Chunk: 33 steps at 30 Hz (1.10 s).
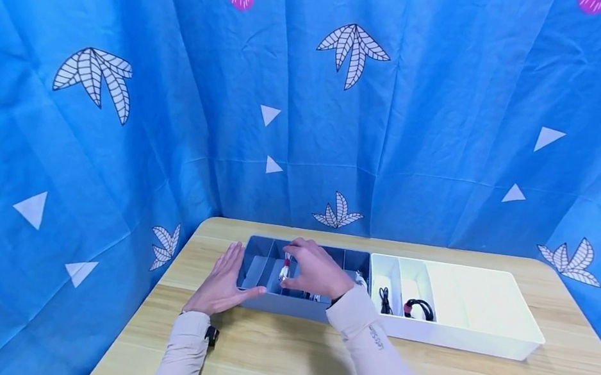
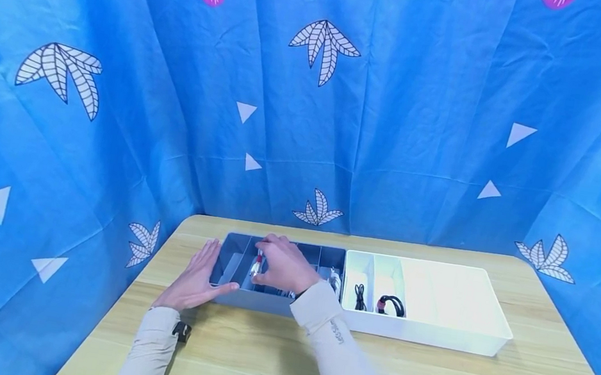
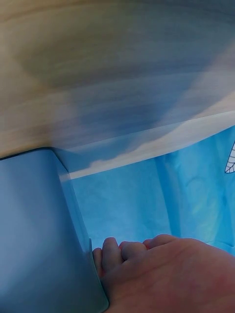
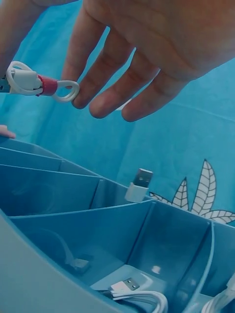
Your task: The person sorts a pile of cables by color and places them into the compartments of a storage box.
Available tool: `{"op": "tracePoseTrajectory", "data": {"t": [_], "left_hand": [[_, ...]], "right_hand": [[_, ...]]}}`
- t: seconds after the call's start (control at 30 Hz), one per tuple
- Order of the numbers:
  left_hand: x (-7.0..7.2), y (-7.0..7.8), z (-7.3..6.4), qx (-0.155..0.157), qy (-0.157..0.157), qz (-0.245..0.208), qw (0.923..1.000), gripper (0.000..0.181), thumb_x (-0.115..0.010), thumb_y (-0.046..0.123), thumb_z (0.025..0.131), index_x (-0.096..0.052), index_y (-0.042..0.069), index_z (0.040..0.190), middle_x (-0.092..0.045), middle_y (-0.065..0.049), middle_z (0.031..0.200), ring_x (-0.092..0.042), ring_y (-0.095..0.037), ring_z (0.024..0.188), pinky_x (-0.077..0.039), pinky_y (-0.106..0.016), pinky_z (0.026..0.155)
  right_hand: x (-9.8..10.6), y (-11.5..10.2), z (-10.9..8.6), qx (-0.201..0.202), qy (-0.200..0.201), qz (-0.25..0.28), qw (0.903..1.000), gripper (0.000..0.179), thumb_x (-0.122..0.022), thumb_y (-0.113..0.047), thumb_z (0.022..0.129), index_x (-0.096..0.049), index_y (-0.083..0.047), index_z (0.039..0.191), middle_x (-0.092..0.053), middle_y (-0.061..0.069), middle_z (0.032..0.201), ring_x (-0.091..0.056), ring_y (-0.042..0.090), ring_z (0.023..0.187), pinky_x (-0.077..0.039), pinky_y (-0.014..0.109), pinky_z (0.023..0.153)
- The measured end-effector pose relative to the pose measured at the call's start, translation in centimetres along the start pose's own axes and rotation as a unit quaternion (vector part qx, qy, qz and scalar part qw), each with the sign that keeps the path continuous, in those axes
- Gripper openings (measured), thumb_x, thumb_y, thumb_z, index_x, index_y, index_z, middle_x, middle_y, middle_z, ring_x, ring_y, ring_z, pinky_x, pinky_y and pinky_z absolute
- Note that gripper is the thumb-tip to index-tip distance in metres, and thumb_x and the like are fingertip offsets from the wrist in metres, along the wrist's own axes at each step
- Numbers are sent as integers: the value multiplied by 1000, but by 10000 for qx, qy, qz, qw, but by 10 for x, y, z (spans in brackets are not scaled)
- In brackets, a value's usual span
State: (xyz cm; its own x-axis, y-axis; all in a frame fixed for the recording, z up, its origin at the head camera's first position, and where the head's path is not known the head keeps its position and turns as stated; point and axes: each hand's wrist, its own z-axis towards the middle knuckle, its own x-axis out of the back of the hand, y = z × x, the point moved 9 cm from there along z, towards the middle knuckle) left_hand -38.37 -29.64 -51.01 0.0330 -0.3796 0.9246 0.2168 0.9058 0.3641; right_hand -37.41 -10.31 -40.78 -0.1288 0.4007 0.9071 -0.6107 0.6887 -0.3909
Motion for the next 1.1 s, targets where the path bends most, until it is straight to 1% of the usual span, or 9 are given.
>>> {"op": "tracePoseTrajectory", "data": {"t": [0.07,0.23,0.37,0.53,0.63,0.77,0.9,1.1], "left_hand": [[0,0,-1,18,-26,-21,10000,123,-52,85,76,-5,7,159,2,-7,168,2,-27,157,-8,-53,127],[0,0,-1,21,-4,-60,10000,123,-52,84,76,-5,6,159,-2,-10,168,2,-27,157,-8,-53,127],[-1,0,-1,13,9,-43,10000,124,-52,85,76,-6,6,159,-4,-12,168,2,-28,157,-8,-53,127],[-1,-2,0,42,25,-26,10000,124,-51,86,75,-6,6,159,-2,-9,168,2,-26,157,-8,-52,127],[-1,-1,0,14,35,-67,10000,124,-52,86,75,-6,6,159,-2,-9,168,1,-28,157,-9,-53,127],[-1,-1,0,4,31,-111,9999,123,-53,84,76,-5,7,159,-3,-11,168,1,-29,157,-10,-54,127],[-1,0,-1,15,42,-118,9999,123,-53,85,75,-5,8,159,-3,-11,168,1,-28,157,-9,-53,127],[-1,0,-2,40,-11,-120,9999,124,-52,85,75,-4,8,159,1,-7,168,2,-28,157,-8,-53,127]], "right_hand": [[-2,-2,2,-36,-5,-41,10000,73,-83,-41,77,-58,-9,138,-54,9,145,-52,27,131,-36,47,119],[-9,-3,6,-151,-57,-135,9998,72,-83,-40,77,-58,-11,138,-53,9,147,-50,28,132,-40,50,115],[-16,-3,8,-231,-89,-133,9996,71,-84,-38,77,-58,-11,138,-52,8,148,-49,29,132,-42,51,113],[-22,-7,12,-146,2,-187,9997,70,-84,-39,76,-60,-10,135,-56,7,143,-50,28,129,-45,50,111],[-24,-10,14,-88,38,-269,9996,69,-84,-40,76,-61,-11,134,-58,6,142,-51,28,129,-46,50,109],[-27,-12,15,-80,8,-335,9994,69,-84,-41,76,-62,-12,134,-58,6,142,-53,29,126,-48,50,106],[-30,-12,16,-106,-41,-370,9992,69,-84,-40,76,-61,-12,135,-58,6,142,-55,30,125,-49,51,104],[-39,-12,18,-193,-145,-416,9988,70,-84,-40,76,-60,-13,136,-58,5,142,-55,31,124,-48,51,105]]}}
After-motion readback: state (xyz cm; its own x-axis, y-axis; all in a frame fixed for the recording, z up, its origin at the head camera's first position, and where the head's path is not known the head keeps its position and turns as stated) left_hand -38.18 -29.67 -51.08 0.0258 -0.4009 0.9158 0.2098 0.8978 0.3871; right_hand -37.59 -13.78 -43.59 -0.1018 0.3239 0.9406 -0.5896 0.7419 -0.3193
